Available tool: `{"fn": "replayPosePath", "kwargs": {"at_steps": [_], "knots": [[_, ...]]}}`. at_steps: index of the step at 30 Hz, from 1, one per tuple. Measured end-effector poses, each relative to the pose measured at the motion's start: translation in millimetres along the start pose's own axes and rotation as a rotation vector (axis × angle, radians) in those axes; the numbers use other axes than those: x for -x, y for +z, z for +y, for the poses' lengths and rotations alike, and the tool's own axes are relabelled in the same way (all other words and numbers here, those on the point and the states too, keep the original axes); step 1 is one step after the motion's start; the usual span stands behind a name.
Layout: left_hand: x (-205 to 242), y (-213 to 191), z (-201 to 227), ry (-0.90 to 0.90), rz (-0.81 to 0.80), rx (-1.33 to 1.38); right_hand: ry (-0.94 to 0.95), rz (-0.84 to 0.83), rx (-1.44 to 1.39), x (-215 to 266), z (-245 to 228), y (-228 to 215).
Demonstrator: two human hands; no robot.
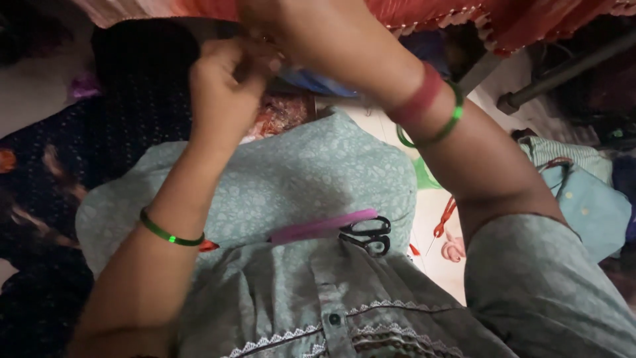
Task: The recorder is sewing decorative tassels or trim back onto a red and gold sari using a needle, thread, and scissors.
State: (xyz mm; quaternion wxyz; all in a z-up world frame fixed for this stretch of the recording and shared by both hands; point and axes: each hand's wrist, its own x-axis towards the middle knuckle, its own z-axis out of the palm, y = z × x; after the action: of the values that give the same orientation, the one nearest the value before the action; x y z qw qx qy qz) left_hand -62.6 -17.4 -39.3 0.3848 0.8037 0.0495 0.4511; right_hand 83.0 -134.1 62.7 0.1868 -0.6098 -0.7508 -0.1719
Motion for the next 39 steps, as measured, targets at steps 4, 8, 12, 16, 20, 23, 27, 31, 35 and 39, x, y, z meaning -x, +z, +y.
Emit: {"fn": "replayPosePath", "kwargs": {"at_steps": [4, 8, 12, 16, 20, 23, 27, 31, 35, 39], "knots": [[-12.4, -13.3, 32.8, 0.206, 0.031, -0.372, 0.076, 0.019, 0.127, -1.1, 11.4, 23.7], [-12.1, -7.0, 29.8, 0.325, 0.058, -0.464, 0.207, 0.103, 0.039, 5.2, -12.6, 5.6], [-4.4, 14.4, -11.9, -0.33, -0.128, 0.491, 0.356, 0.203, -0.255, 20.3, -42.8, -14.6], [7.4, 18.3, -24.3, -0.626, -0.221, 0.946, 0.38, 0.156, -0.415, 49.3, -37.8, 0.9], [5.4, 14.9, -22.7, -0.527, -0.164, 0.924, 0.29, 0.133, -0.25, 67.8, -26.2, 1.3], [-0.8, 4.7, -7.9, -0.521, -0.133, 0.761, 0.165, 0.061, -0.089, 66.5, -33.5, -2.5], [0.0, -5.9, 1.1, -0.25, -0.069, 0.268, 0.055, 0.042, -0.009, 28.6, -48.3, -33.0], [-0.8, -3.3, 0.5, -0.006, -0.044, 0.102, 0.042, 0.07, -0.011, 5.7, -24.1, -15.4], [-8.6, -10.6, 21.1, 0.196, 0.043, -0.213, 0.114, 0.044, 0.063, -1.8, 0.6, 18.8], [-8.9, -2.7, 26.1, 0.363, 0.073, -0.419, 0.158, 0.103, 0.094, 1.5, -9.8, 12.3]]}}
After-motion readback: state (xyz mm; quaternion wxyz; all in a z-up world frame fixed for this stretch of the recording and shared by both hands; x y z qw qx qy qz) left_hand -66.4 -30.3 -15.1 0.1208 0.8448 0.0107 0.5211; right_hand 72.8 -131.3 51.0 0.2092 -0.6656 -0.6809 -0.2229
